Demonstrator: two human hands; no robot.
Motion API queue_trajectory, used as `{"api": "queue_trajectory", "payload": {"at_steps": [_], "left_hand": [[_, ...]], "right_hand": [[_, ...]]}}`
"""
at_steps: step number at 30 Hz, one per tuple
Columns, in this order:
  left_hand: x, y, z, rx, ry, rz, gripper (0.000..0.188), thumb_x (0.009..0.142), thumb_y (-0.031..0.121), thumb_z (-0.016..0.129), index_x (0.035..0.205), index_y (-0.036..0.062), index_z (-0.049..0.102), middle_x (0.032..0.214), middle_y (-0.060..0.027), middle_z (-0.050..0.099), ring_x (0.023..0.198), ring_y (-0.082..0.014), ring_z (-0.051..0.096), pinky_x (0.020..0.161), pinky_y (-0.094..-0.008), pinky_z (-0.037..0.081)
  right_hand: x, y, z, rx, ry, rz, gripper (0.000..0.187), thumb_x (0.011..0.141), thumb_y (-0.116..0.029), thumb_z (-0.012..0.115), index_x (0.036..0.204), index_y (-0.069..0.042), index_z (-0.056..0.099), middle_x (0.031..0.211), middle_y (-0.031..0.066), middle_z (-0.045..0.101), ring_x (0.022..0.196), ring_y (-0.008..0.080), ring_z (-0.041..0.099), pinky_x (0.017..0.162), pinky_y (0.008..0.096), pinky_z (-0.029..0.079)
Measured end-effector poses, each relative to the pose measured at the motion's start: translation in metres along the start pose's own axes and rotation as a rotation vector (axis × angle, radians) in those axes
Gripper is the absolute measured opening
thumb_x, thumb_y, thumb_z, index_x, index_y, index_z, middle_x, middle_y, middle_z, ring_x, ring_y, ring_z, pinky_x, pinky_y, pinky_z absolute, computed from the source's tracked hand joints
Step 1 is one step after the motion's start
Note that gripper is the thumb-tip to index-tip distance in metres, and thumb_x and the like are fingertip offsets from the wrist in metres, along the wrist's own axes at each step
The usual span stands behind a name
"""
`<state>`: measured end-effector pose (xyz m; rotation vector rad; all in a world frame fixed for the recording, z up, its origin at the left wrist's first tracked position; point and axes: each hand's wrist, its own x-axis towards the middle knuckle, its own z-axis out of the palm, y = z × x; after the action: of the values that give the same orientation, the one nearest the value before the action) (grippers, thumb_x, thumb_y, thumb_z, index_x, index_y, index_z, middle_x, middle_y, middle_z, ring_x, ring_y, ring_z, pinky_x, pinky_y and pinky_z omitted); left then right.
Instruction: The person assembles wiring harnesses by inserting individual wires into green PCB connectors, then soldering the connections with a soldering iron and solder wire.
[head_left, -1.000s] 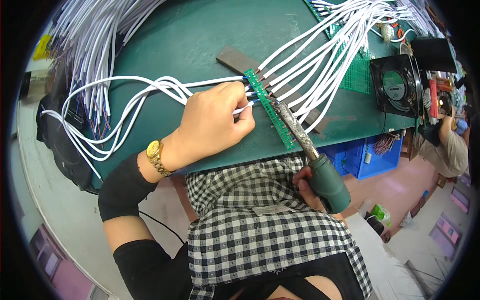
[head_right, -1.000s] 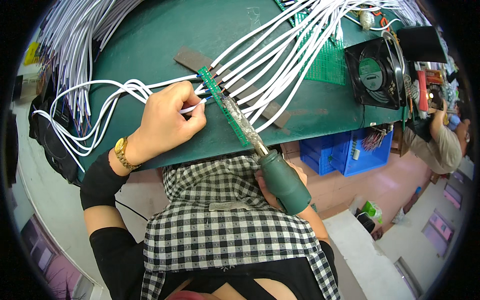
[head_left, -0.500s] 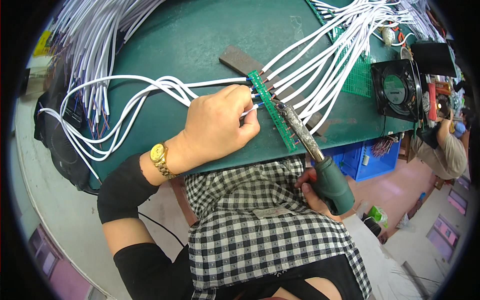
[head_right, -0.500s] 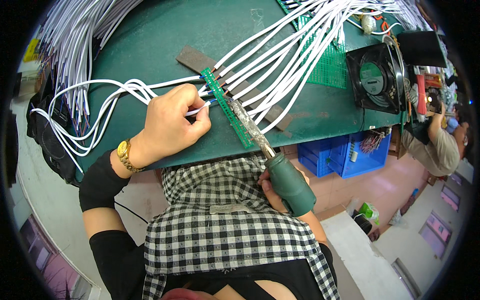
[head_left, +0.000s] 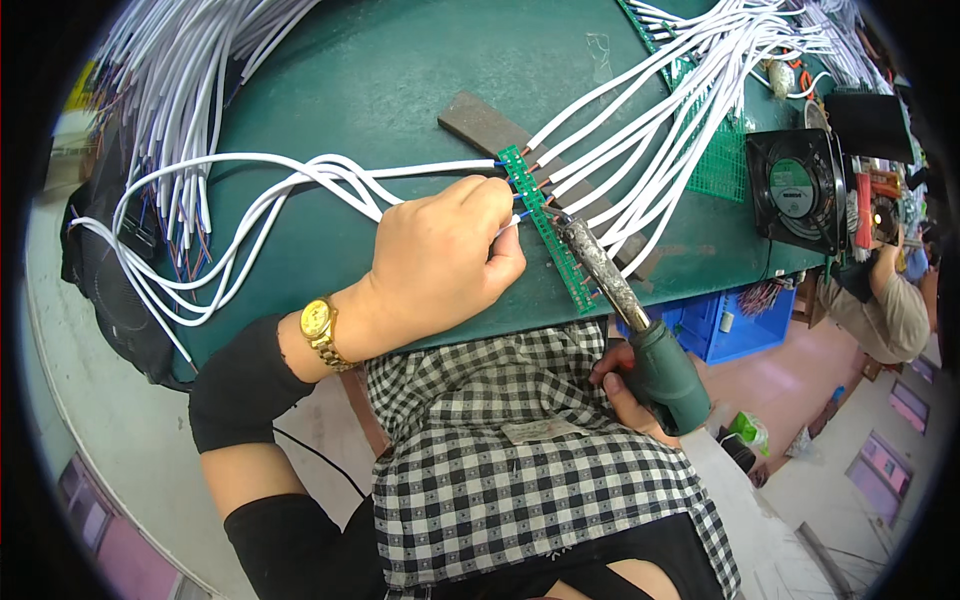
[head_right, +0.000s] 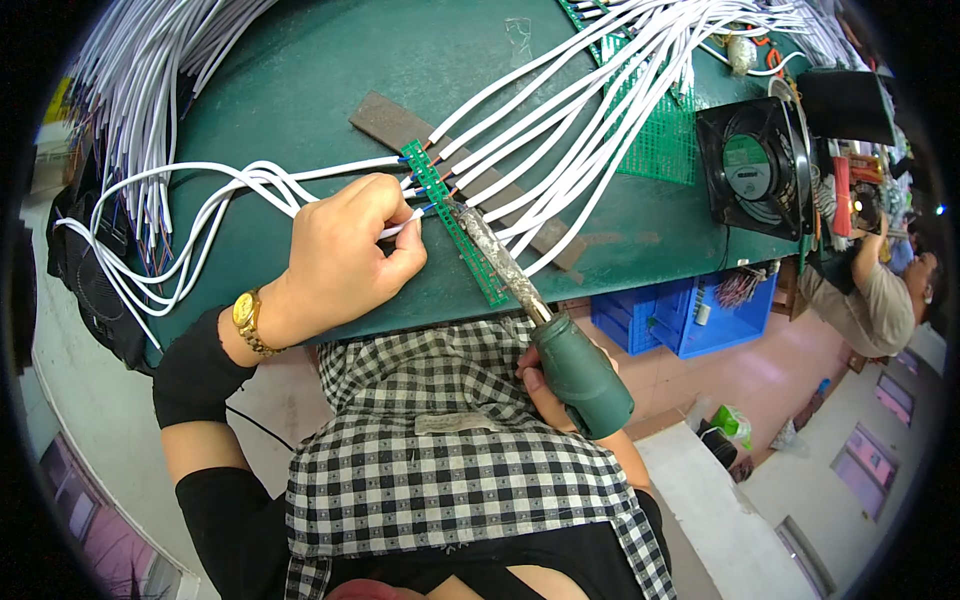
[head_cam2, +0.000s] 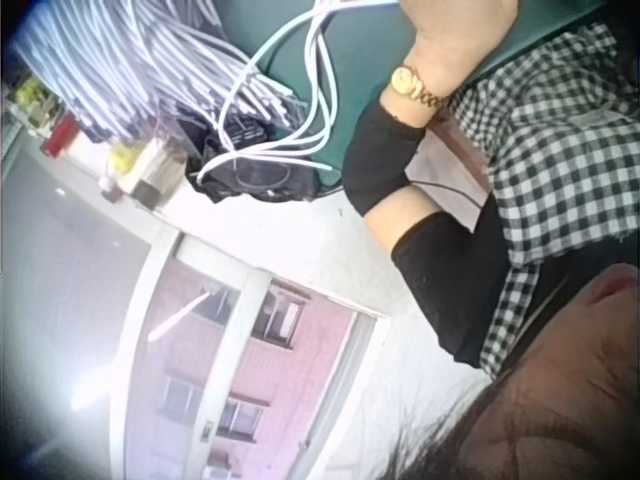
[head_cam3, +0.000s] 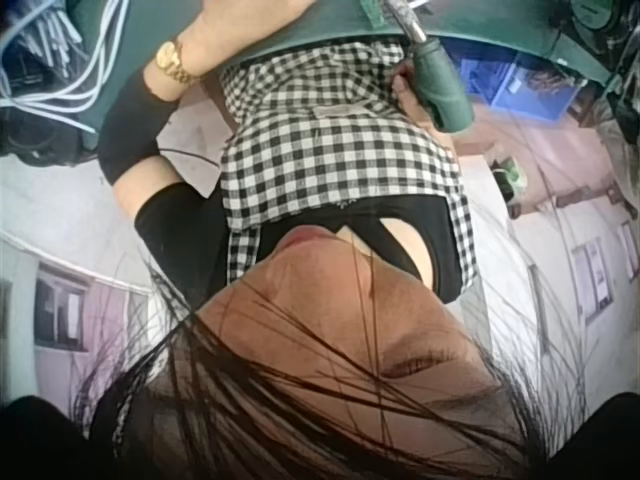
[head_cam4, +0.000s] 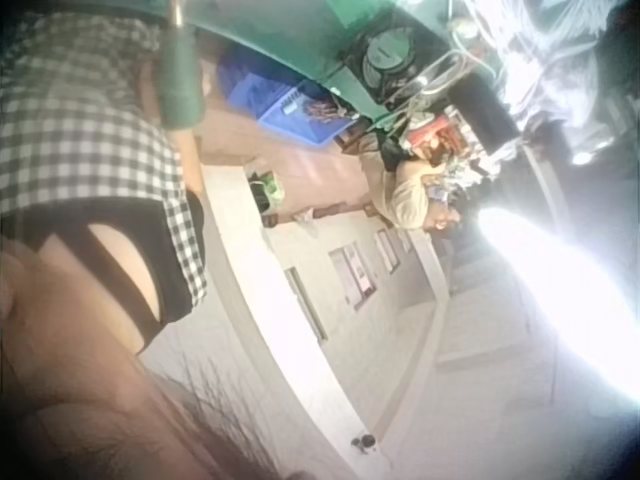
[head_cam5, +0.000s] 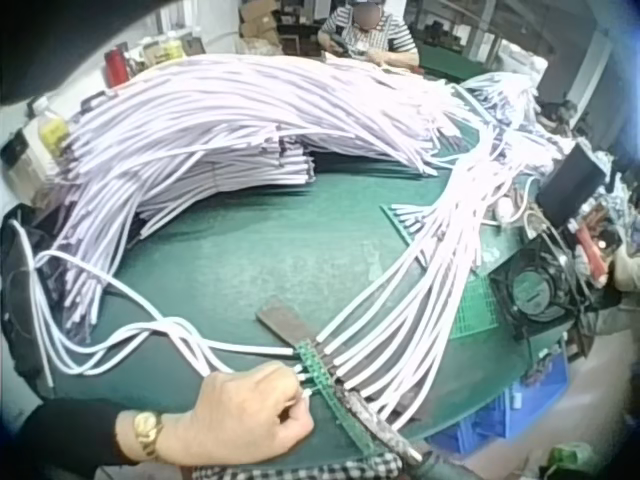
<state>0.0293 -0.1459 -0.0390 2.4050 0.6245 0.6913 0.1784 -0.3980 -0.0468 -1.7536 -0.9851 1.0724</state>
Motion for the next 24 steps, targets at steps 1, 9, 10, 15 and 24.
{"api": "queue_trajectory", "payload": {"at_steps": [1, 9, 10, 15, 24], "left_hand": [[0.0, 0.001, 0.0, 0.0, 0.0, -0.001, 0.016, 0.07, 0.007, 0.066, 0.073, 0.0069, 0.05, 0.065, -0.006, 0.054, 0.05, -0.0258, 0.055, 0.043, -0.0354, 0.043], [-0.001, -0.004, 0.004, -0.059, 0.033, 0.079, 0.017, 0.07, 0.005, 0.065, 0.074, 0.007, 0.049, 0.063, -0.0061, 0.051, 0.05, -0.0251, 0.055, 0.042, -0.035, 0.042], [-0.002, -0.004, 0.005, -0.058, 0.033, 0.078, 0.017, 0.07, 0.005, 0.065, 0.074, 0.007, 0.049, 0.063, -0.0061, 0.051, 0.05, -0.0251, 0.055, 0.042, -0.035, 0.042], [0.0, -0.001, 0.005, -0.058, 0.031, 0.045, 0.017, 0.072, 0.005, 0.065, 0.075, 0.0073, 0.049, 0.063, -0.006, 0.052, 0.049, -0.0249, 0.056, 0.043, -0.0342, 0.042], [0.0, -0.001, 0.003, -0.117, 0.011, -0.03, 0.016, 0.074, 0.006, 0.065, 0.075, 0.0066, 0.049, 0.066, -0.0068, 0.057, 0.05, -0.0255, 0.056, 0.043, -0.0348, 0.042]], "right_hand": [[0.002, -0.002, 0.0, -0.01, -0.002, -0.001, 0.039, 0.082, -0.007, 0.065, 0.117, 0.001, 0.049, 0.077, 0.0113, 0.063, 0.067, 0.0175, 0.062, 0.062, 0.0301, 0.05], [0.006, -0.013, -0.002, -0.002, -0.004, -0.014, 0.036, 0.082, -0.006, 0.063, 0.114, 0.004, 0.049, 0.076, 0.0105, 0.063, 0.065, 0.0172, 0.062, 0.063, 0.0296, 0.051], [0.006, -0.015, -0.003, -0.027, -0.021, -0.023, 0.035, 0.082, -0.004, 0.063, 0.113, 0.004, 0.049, 0.076, 0.0107, 0.064, 0.065, 0.0173, 0.062, 0.063, 0.0299, 0.051], [0.003, -0.019, 0.004, 0.116, 0.034, 0.049, 0.021, 0.083, -0.007, 0.063, 0.101, 0.0, 0.054, 0.078, 0.0083, 0.062, 0.069, 0.0159, 0.061, 0.065, 0.0293, 0.05], [0.003, -0.026, 0.001, 0.228, 0.026, 0.102, 0.015, 0.086, -0.009, 0.061, 0.097, -0.001, 0.056, 0.081, 0.0052, 0.06, 0.073, 0.0129, 0.057, 0.067, 0.0275, 0.047]]}}
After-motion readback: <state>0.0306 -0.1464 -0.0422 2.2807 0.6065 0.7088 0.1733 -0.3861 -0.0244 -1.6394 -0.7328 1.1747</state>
